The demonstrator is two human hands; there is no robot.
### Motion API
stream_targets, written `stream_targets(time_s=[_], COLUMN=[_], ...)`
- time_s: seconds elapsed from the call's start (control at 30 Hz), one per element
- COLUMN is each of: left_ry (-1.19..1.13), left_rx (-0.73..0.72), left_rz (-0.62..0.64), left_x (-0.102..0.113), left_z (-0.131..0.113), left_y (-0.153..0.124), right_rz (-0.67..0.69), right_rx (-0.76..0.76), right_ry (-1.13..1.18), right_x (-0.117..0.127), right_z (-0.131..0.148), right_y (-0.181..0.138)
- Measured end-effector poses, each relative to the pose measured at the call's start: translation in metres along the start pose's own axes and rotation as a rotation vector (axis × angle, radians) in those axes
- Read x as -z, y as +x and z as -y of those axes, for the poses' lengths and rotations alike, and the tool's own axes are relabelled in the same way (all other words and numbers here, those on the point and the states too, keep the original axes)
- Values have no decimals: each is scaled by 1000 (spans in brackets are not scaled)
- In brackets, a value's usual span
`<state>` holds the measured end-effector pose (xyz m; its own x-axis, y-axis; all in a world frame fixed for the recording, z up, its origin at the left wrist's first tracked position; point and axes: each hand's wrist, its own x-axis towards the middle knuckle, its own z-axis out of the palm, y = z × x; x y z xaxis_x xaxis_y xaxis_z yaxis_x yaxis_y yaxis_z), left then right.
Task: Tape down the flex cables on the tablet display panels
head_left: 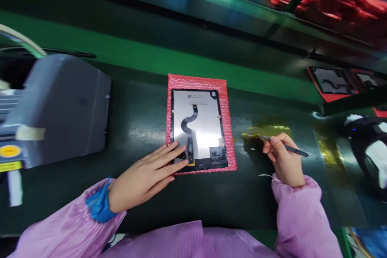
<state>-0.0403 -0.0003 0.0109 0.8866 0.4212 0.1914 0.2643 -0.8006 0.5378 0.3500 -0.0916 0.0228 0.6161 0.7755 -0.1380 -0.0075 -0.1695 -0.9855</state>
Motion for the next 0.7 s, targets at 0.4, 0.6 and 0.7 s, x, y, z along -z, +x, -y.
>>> stream_targets(time_s=[0.4,0.6,0.7], left_ry=[-911,-871,-738], left_rx=[606,559,397], left_rz=[-152,-408,-223], left_x=[49,60,63], left_z=[3,-1,-10], left_y=[-138,-140,-109], right_rz=[-76,-95,-81], right_rx=[-35,-48,-55], right_ry=[-100,-57,-22], right_x=[20,1,-10], right_z=[-19,4,8], right_y=[0,-12,-20])
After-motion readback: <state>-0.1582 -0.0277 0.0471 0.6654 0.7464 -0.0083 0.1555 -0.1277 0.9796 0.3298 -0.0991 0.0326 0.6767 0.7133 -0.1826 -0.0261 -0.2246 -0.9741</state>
